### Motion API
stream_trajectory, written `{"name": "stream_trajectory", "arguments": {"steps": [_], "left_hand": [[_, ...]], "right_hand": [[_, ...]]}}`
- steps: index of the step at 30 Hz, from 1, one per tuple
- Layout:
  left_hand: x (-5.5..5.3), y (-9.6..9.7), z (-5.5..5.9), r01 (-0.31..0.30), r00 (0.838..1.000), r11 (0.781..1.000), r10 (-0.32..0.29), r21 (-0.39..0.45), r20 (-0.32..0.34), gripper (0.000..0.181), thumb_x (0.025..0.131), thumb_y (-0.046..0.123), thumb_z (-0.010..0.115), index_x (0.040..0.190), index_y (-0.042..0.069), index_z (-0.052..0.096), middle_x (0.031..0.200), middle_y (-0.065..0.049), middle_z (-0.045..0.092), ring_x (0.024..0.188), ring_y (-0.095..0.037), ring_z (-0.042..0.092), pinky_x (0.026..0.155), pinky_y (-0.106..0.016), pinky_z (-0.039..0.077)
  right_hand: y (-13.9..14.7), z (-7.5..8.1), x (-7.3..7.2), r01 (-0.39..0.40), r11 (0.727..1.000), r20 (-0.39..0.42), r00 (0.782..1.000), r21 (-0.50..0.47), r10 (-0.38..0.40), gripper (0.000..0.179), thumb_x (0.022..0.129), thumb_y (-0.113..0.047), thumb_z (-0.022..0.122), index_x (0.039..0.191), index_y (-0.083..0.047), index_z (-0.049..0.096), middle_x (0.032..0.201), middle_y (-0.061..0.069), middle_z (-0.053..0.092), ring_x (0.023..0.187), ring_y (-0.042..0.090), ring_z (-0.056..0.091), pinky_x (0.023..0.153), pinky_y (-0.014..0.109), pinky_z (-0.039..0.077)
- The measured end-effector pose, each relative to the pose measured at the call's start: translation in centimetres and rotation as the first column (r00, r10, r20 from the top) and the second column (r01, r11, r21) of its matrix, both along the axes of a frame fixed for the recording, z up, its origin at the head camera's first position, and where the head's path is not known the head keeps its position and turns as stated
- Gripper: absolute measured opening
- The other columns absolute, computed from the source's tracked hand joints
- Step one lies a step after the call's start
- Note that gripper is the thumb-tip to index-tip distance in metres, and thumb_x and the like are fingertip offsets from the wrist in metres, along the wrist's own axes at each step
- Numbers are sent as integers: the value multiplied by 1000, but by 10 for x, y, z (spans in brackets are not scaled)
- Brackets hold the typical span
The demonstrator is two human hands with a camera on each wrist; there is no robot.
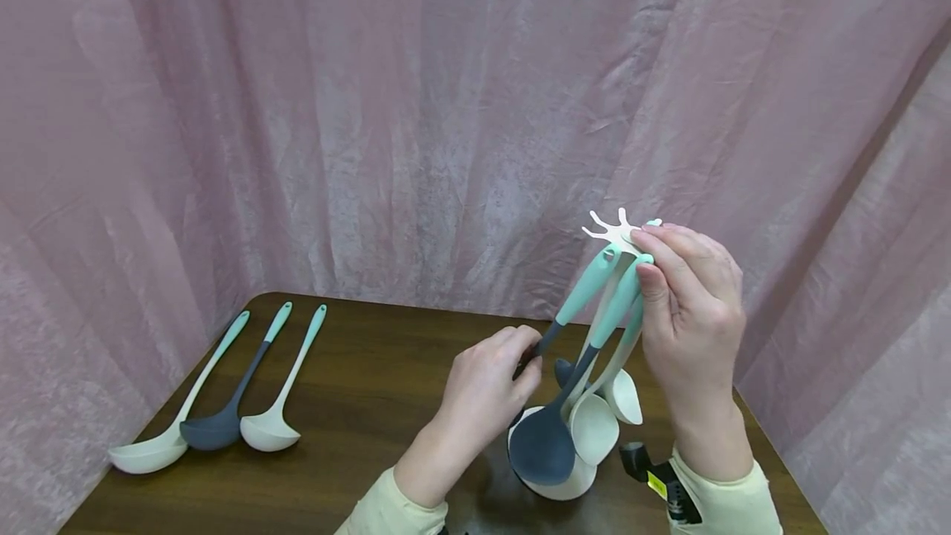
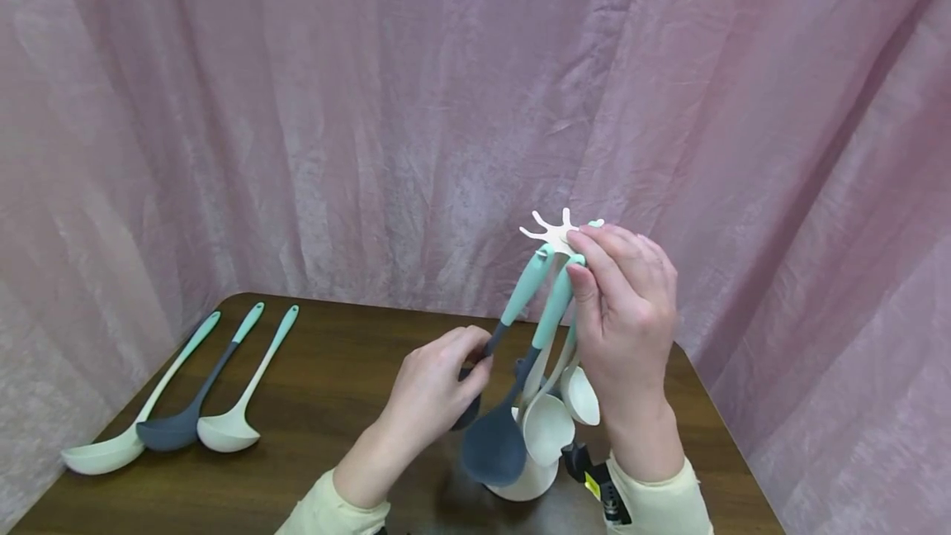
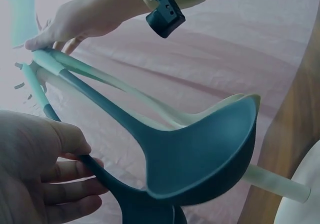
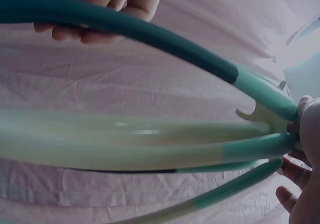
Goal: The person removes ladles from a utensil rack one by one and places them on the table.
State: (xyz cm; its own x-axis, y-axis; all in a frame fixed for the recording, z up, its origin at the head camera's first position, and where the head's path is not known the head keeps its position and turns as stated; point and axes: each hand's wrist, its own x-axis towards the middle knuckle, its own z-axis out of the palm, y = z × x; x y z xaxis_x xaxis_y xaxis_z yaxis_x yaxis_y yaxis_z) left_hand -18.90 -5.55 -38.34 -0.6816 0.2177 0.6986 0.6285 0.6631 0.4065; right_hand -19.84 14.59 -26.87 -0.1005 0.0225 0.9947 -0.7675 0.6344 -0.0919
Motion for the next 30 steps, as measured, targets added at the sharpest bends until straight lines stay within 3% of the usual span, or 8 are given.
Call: {"name": "stream_trajectory", "arguments": {"steps": [9, 18, 23, 30], "left_hand": [[-1, -3, 1, -10, 1000, 1000, 10, 4, 4, 15, 96, 9, 83, 105, 18, 74, 86, 11, 67, 70, -6, 59, 61, -29, 51], [-2, -6, 2, -21, 1000, 1000, 21, 9, 10, 14, 96, 10, 82, 104, 19, 75, 86, 12, 67, 71, -7, 61, 61, -30, 51], [-2, -9, 4, -17, 1000, 1000, 17, 3, 15, 14, 96, 9, 82, 104, 19, 75, 88, 11, 68, 73, -7, 62, 63, -31, 53], [-2, -13, 6, -12, 1000, 1000, 12, -12, 23, 14, 97, 9, 82, 106, 18, 76, 89, 11, 68, 73, -7, 60, 63, -30, 52]], "right_hand": [[-9, 0, 4, 104, 994, 27, 994, -15, -103, 51, 110, -52, 64, 117, -7, 86, 117, 11, 81, 119, 39, 70, 115, 51, 42], [2, 8, -2, -19, 998, 33, 999, 59, 17, 61, 108, -55, 65, 116, 4, 79, 112, 23, 76, 110, 46, 66, 117, 53, 43], [2, 8, -3, -39, 995, 40, 999, 87, 36, 60, 109, -54, 63, 113, 4, 80, 117, 22, 76, 116, 44, 67, 121, 54, 42], [-3, 7, -1, -34, 999, 21, 999, 27, 33, 59, 108, -53, 66, 110, 4, 81, 113, 22, 79, 114, 42, 71, 121, 55, 43]]}}
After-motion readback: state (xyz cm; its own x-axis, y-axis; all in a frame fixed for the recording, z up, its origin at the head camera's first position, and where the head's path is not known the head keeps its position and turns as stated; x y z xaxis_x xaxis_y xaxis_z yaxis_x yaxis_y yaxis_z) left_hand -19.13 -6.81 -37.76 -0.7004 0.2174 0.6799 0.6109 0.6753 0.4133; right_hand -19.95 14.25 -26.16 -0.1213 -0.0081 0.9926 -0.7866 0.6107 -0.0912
